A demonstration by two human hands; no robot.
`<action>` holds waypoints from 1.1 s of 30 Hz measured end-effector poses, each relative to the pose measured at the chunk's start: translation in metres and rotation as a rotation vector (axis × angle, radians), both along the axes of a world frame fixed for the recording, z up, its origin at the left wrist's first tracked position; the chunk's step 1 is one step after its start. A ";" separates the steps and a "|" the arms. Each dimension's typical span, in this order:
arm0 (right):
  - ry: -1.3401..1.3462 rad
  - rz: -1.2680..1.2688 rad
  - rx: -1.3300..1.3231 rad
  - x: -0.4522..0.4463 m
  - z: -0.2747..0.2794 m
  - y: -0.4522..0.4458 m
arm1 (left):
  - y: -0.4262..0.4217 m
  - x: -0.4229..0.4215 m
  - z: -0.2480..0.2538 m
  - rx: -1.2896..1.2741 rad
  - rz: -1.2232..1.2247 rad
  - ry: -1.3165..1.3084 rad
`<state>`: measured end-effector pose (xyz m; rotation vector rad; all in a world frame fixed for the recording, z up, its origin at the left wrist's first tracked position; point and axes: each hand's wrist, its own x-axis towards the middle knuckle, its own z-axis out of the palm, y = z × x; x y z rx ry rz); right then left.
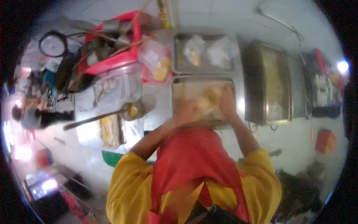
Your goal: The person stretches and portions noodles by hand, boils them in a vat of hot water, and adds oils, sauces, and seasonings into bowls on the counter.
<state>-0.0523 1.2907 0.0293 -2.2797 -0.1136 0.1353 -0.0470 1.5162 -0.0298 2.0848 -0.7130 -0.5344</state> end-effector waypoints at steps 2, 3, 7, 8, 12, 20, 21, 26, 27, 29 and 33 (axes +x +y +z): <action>-0.065 -0.065 -0.447 0.004 0.010 0.010 | -0.015 -0.010 0.114 0.380 -0.062 -0.188; -0.094 -0.042 -0.543 0.001 0.005 0.015 | -0.011 -0.005 0.098 0.407 -0.017 -0.204; -0.293 0.048 -0.590 -0.002 -0.022 0.025 | 0.031 0.057 0.114 0.092 0.334 -0.427; -0.288 -0.020 -0.624 -0.003 -0.053 0.023 | 0.046 0.082 0.133 0.124 0.476 -0.444; -0.462 -0.077 -0.508 0.022 -0.060 0.014 | 0.103 0.188 0.148 0.298 0.802 -1.112; -0.547 0.178 -0.761 0.013 -0.029 0.014 | 0.156 0.266 0.182 0.202 0.241 -0.479; -0.369 0.120 -0.667 0.016 -0.030 0.015 | 0.165 0.289 0.138 0.147 0.252 -0.445; -0.454 0.071 -0.775 0.031 -0.065 0.004 | 0.175 0.292 0.060 0.230 0.197 -0.864; -0.316 -0.051 -0.602 0.030 -0.055 0.005 | 0.170 0.280 0.072 0.400 0.309 -0.866; -0.187 -0.172 -0.430 0.029 -0.032 0.002 | 0.169 0.279 0.098 0.563 0.424 -0.869; -0.028 -0.364 0.506 0.023 -0.029 -0.025 | 0.200 0.282 0.190 0.119 0.483 -1.397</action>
